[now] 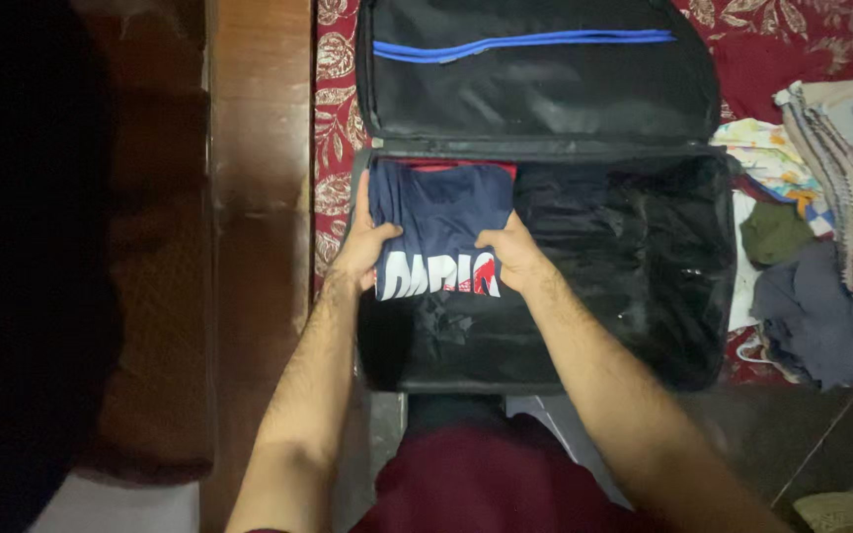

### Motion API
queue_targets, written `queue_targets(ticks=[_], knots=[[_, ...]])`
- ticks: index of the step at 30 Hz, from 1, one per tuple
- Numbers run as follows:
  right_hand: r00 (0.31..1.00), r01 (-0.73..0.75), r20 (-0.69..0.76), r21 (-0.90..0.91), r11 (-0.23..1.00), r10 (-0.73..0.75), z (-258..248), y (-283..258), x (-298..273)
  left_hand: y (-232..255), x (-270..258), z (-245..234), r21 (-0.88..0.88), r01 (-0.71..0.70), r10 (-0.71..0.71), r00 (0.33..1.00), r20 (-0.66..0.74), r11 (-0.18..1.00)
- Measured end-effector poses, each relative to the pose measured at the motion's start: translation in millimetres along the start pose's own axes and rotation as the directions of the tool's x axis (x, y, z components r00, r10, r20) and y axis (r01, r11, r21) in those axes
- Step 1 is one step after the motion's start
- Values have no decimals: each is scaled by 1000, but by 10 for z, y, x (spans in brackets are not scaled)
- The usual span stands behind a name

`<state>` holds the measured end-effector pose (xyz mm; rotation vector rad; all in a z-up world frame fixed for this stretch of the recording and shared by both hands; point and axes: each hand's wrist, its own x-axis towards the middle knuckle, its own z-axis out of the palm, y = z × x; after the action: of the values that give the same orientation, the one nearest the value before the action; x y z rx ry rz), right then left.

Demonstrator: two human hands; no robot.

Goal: The person folds and places multiple clothing items into an open suitcase. They handle white, green, red, blue, and black shirts, as well as jeans, picking each item from a nearby surface and arranging them inside the suitcase.

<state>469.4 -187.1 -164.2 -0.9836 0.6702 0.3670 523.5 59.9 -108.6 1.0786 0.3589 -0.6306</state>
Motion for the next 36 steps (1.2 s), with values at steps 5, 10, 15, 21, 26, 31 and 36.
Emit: queue_targets(ticks=[5,10,15,21,26,31,36], knots=[[993,91,-73,-54,994,-95,-123,91,303,-134,322,-231,435,53,-17,996,-86,899],[986,18,-161,-206,978,-52,-289,125,172,-488,394,-622,646,-307,211,951,225,699],[972,-31,-230,-347,937,-53,-287,132,46,-552,412,-685,802,-308,219,949,225,511],[760,254,164,-966,56,-629,-197,133,-121,-451,128,-267,986,-138,291,951,104,96],[814,283,351,-936,-211,-463,195,310,-242,-635,61,56,904,-414,362,831,422,-104],[921,163,272,-919,-358,-280,299,517,-267,-1020,182,-23,881,-345,127,907,402,-325],[955,122,201,-937,-327,-220,240,549,-152,-1254,295,-68,885,-258,66,950,306,-388]])
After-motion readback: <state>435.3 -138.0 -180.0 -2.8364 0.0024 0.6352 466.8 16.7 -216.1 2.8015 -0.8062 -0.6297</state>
